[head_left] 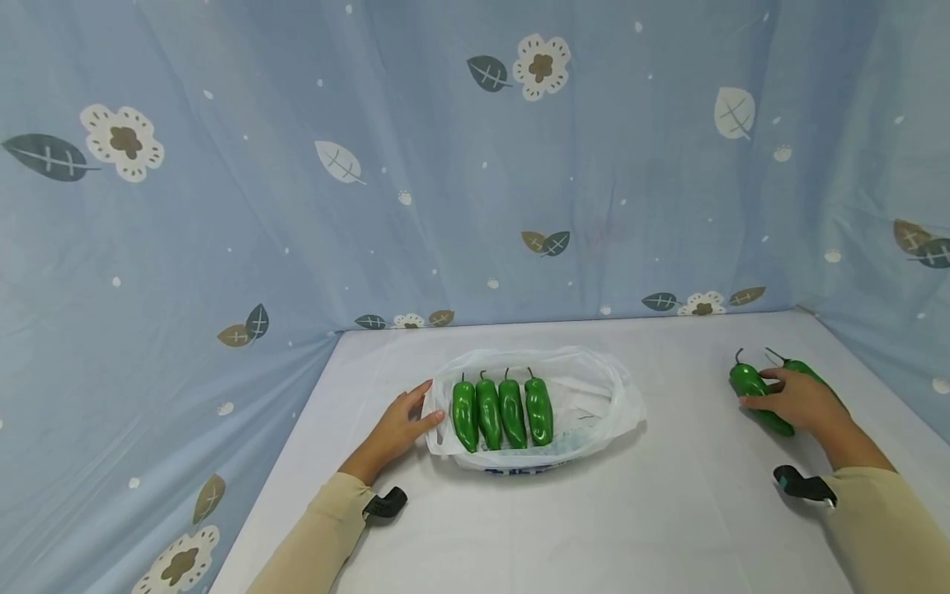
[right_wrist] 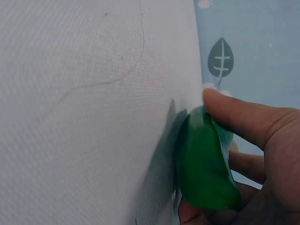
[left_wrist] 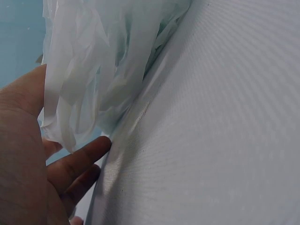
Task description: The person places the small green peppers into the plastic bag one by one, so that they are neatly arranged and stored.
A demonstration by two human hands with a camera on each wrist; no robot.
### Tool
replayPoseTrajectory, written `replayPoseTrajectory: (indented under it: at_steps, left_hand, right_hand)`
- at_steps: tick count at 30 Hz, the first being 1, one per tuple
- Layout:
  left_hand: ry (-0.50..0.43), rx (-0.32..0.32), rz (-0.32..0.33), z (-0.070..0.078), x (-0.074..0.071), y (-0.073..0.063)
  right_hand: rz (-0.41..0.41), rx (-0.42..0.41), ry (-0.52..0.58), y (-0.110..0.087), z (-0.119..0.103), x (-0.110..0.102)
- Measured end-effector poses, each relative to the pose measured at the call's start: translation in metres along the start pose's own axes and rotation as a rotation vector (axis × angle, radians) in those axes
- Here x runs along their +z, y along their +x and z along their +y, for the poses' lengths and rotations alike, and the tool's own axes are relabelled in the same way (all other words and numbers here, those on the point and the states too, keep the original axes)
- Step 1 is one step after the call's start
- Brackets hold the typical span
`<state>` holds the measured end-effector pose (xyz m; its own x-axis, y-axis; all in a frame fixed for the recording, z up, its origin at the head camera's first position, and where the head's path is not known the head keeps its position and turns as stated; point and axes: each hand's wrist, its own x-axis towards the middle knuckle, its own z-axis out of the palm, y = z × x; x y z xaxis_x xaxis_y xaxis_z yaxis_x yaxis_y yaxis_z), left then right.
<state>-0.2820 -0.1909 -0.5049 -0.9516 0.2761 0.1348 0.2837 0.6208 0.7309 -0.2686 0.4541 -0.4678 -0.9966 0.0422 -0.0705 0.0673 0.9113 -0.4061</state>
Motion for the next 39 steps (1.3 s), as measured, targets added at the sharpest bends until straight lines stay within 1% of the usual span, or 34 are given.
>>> replayPoseTrajectory:
  at_steps: [3, 6, 10, 15, 21, 24, 28, 33, 39]
  left_hand:
    - [-0.003, 0.004, 0.004, 0.001, 0.000, 0.000]
    - [-0.011, 0.003, 0.002, 0.001, 0.000, 0.000]
    - [-0.016, -0.006, -0.002, 0.002, 0.000, 0.000]
    - [-0.024, 0.016, 0.001, 0.003, 0.001, 0.001]
    - [-0.013, -0.011, -0.008, 0.000, 0.001, 0.001]
    - [-0.001, -0.012, -0.003, -0.002, 0.001, 0.001]
    - [-0.003, 0.002, 0.000, 0.000, -0.001, 0.002]
    - [-0.005, -0.009, 0.000, 0.003, -0.002, 0.001]
    - [-0.011, -0.003, -0.016, 0.003, -0.002, 0.000]
  right_hand:
    - [0.003, 0.024, 0.017, -0.001, 0.001, 0.001]
    - [-0.003, 0.037, 0.056, -0.002, 0.002, 0.001]
    - [-0.015, 0.033, 0.107, -0.003, 0.002, -0.001]
    - [-0.027, 0.041, 0.158, -0.007, 0.000, -0.004]
    - [-0.038, 0.071, 0.236, -0.012, -0.004, -0.004]
    - [-0.046, 0.067, 0.276, -0.013, -0.007, -0.004]
    - [-0.045, 0.054, 0.311, -0.015, -0.012, -0.004]
    - [-0.029, 0.043, 0.330, -0.015, -0.019, -0.004]
    - [-0.038, 0.024, 0.336, -0.021, -0.028, -0.005]
